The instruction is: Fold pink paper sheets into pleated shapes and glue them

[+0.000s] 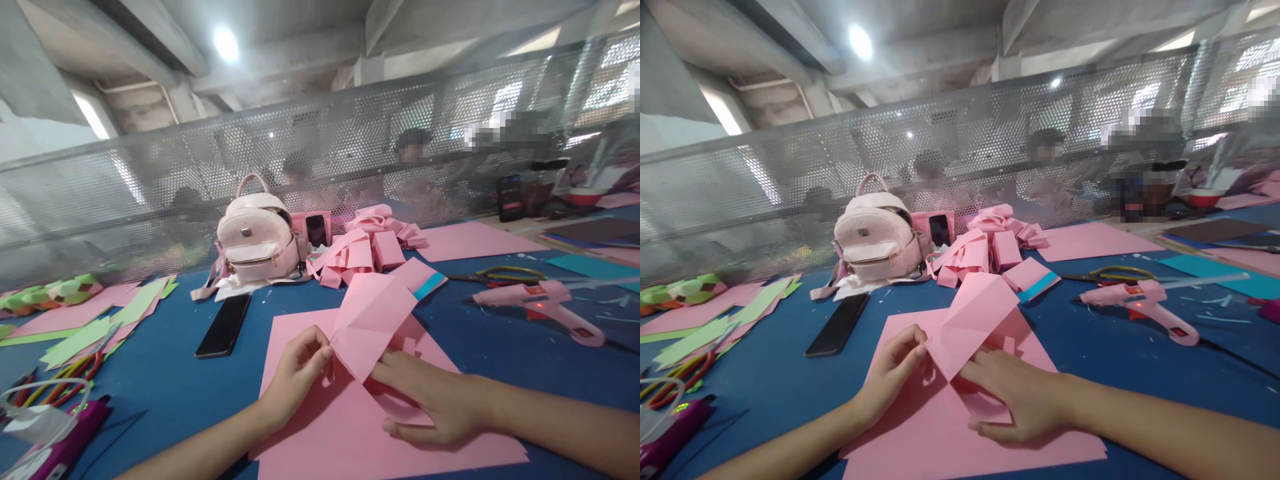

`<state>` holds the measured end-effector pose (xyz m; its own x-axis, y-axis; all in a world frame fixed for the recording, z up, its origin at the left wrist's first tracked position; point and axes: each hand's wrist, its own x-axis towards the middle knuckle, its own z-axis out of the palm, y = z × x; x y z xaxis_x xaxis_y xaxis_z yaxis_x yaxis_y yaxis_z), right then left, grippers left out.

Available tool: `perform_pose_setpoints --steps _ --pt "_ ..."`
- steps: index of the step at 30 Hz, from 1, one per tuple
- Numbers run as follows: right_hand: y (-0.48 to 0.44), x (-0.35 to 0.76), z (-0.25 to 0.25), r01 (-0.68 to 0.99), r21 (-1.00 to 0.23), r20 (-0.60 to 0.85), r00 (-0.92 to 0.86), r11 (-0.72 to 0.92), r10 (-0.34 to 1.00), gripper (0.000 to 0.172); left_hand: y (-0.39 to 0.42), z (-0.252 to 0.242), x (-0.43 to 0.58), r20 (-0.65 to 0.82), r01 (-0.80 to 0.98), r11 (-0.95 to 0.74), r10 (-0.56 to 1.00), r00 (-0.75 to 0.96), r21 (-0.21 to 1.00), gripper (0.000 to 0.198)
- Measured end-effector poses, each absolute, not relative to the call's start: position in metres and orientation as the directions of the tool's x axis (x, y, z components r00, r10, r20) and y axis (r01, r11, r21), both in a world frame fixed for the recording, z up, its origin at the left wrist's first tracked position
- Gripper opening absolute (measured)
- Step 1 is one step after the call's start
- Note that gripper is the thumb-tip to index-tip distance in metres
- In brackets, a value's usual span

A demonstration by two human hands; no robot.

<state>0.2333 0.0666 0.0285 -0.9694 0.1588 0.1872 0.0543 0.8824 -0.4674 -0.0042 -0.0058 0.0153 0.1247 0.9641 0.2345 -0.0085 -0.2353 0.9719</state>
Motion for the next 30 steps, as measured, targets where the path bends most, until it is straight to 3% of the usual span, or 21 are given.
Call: perform_pose_setpoints --steps 30 --pt "0.0662 0.2334 0.0312 0.042 -0.47 0.22 -0.962 0.882 0.163 0.069 -0.0036 0.0149 -0.0045 0.221 -0.028 -0.219 0.968 0.119 0.975 0.034"
